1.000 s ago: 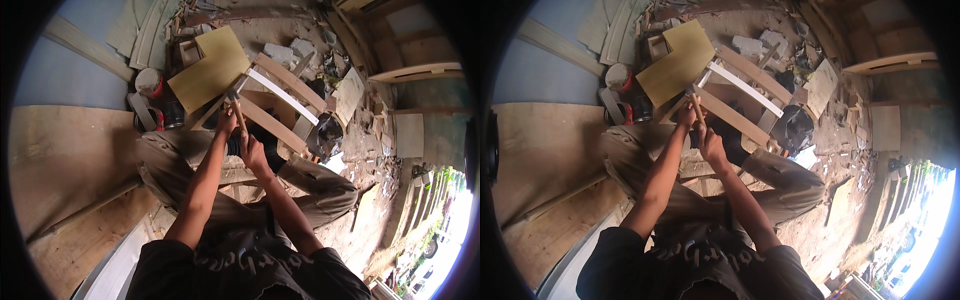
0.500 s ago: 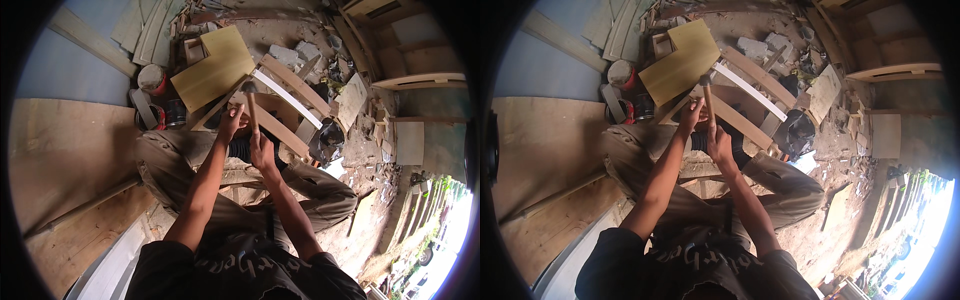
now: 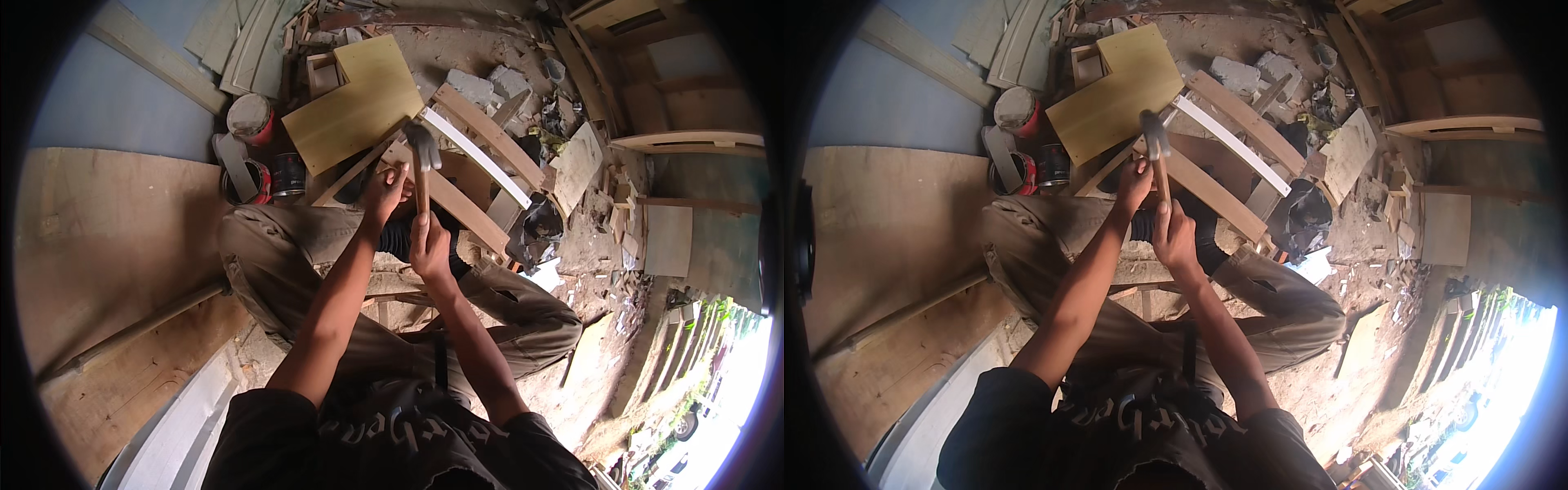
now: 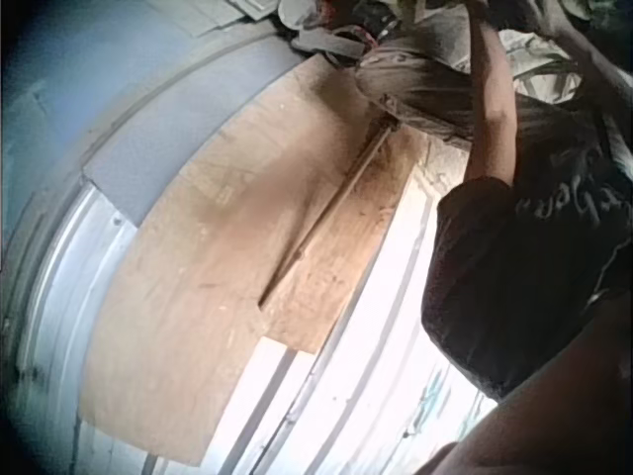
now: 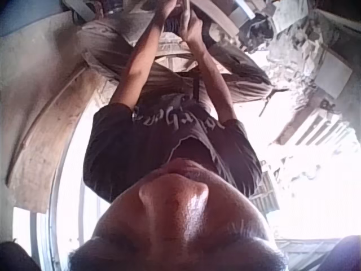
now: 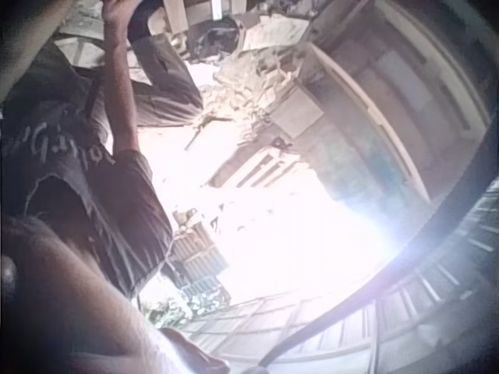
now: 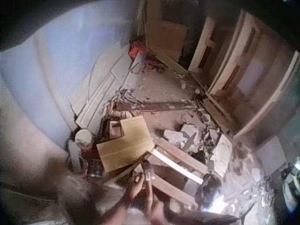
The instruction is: The person assembles a small wooden frame by hand, aligning slats and securing them with a hammer and nails. They retrieve nails from a black plastic bag and continue hammering the frame together.
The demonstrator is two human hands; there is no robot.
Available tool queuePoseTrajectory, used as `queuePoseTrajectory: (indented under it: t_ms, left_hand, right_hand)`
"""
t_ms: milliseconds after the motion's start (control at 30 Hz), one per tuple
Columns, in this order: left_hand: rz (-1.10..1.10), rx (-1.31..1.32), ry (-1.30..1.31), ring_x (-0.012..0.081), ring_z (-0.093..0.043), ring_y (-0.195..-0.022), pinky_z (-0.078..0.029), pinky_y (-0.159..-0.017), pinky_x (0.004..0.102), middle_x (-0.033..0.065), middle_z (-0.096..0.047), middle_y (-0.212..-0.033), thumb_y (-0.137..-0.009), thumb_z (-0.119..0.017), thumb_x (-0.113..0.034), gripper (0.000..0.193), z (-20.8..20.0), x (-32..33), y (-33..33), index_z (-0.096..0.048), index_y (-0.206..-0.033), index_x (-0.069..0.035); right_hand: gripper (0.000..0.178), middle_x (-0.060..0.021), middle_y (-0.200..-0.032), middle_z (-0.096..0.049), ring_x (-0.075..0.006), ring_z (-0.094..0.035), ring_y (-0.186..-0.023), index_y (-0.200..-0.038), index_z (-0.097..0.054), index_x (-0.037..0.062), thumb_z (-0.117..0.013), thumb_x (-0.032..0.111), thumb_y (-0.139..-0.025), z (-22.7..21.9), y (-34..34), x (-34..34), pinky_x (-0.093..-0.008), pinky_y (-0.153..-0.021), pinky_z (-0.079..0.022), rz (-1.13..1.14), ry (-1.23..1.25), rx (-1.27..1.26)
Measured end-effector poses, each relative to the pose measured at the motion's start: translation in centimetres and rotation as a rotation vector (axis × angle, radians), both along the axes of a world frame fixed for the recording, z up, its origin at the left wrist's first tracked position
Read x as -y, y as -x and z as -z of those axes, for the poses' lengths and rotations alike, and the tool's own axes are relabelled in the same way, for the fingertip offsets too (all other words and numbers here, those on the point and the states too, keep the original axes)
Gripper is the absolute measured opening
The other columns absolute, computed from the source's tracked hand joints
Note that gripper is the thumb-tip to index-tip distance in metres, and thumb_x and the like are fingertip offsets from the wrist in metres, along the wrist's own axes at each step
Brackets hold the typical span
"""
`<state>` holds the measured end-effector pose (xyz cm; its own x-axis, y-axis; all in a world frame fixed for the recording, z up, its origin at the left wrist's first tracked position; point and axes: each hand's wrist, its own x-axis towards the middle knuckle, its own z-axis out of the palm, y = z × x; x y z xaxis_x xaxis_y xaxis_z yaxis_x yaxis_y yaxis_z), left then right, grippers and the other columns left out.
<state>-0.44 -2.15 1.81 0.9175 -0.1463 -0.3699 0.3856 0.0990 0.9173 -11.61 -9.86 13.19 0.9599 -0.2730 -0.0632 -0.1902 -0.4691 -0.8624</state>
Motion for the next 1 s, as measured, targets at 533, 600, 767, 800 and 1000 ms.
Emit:
queuePoseTrajectory:
  t_ms: [533,600,767,800,1000]
  left_hand:
    - [0.011,-0.012,0.127,0.0142,-0.066,-0.064,-0.056,-0.053,0.0296,0.0061,-0.064,-0.071,-0.094,-0.065,-0.032,0.029,5.4,-0.2,-0.5,-0.062,-0.083,-0.005]
    - [-0.025,-0.014,0.198,0.0129,-0.066,-0.065,-0.055,-0.053,0.0280,0.0060,-0.065,-0.072,-0.094,-0.064,-0.031,0.028,6.4,-1.8,-1.3,-0.064,-0.085,-0.005]
    - [0.004,-0.048,0.073,0.0096,-0.064,-0.058,-0.053,-0.048,0.0251,0.0042,-0.066,-0.069,-0.091,-0.066,-0.039,0.038,0.1,0.1,-0.1,-0.056,-0.071,-0.008]
    - [-0.016,-0.108,0.064,0.0098,-0.066,-0.059,-0.053,-0.048,0.0249,0.0048,-0.067,-0.070,-0.090,-0.068,-0.040,0.039,0.1,-0.2,0.0,-0.057,-0.072,-0.008]
    - [-0.048,-0.058,0.047,0.0088,-0.059,-0.051,-0.049,-0.047,0.0238,0.0024,-0.059,-0.060,-0.081,-0.077,-0.045,0.046,0.7,-1.0,-0.8,-0.053,-0.070,-0.007]
  right_hand:
    - [0.052,-0.0323,-0.064,-0.055,-0.0530,-0.058,-0.072,-0.077,-0.054,-0.0060,-0.040,0.036,-0.104,0.4,0.1,-0.9,-0.0520,-0.053,-0.044,-0.029,0.125,-0.118]
    - [0.053,-0.0323,-0.064,-0.055,-0.0526,-0.058,-0.071,-0.075,-0.054,-0.0060,-0.039,0.036,-0.104,0.4,-0.4,-1.8,-0.0512,-0.053,-0.044,-0.054,0.079,-0.221]
    - [0.055,-0.0128,-0.053,-0.049,-0.0215,-0.050,-0.050,-0.071,-0.054,-0.0006,-0.056,0.048,-0.097,1.2,0.0,1.3,-0.0404,-0.050,-0.042,0.121,0.143,-0.171]
    - [0.053,-0.0084,-0.054,-0.047,-0.0141,-0.046,-0.054,-0.070,-0.054,0.0008,-0.063,0.048,-0.092,-0.4,-0.4,1.2,-0.0383,-0.051,-0.042,0.142,0.120,-0.180]
    - [0.034,-0.0288,-0.103,-0.063,-0.0438,-0.061,-0.097,-0.105,-0.060,-0.0060,-0.062,0.026,-0.093,5.9,-3.7,8.1,-0.0491,-0.085,-0.047,0.134,0.509,0.224]
